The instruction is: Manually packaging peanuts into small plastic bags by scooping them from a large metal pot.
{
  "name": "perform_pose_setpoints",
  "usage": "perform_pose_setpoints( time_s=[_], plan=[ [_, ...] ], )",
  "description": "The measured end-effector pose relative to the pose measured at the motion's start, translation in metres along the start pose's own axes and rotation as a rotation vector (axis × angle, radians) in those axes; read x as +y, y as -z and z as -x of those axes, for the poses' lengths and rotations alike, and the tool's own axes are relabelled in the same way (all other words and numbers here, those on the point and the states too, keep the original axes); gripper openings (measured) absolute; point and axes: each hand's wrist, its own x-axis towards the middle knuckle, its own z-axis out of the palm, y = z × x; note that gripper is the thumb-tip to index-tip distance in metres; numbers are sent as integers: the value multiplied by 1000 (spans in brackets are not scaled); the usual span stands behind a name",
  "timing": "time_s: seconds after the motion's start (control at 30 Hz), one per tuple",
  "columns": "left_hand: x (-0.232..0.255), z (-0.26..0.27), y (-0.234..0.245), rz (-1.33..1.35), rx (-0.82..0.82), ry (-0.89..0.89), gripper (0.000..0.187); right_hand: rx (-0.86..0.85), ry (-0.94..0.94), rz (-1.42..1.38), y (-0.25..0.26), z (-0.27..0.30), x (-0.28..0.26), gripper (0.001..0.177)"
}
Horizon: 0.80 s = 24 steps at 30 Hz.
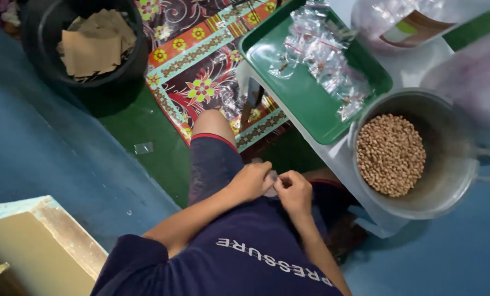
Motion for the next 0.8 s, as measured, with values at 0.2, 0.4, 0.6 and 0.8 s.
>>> perform_pose_setpoints(
  time_s=[0.2,0.4,0.6,0.8],
  plan=[
    [24,1,28,92,-20,67,24,-329,-575,-1018,4,-2,10,80],
    [41,3,49,511,-61,113,23,-407,-527,-1517,17,8,25,45],
    [34,3,58,658,145,4,15,-127,-551,-1415,36,9,5,20],
    [36,12,64,863,151,55,20,-17,-417,-1235,84,1,-21,21]
  ],
)
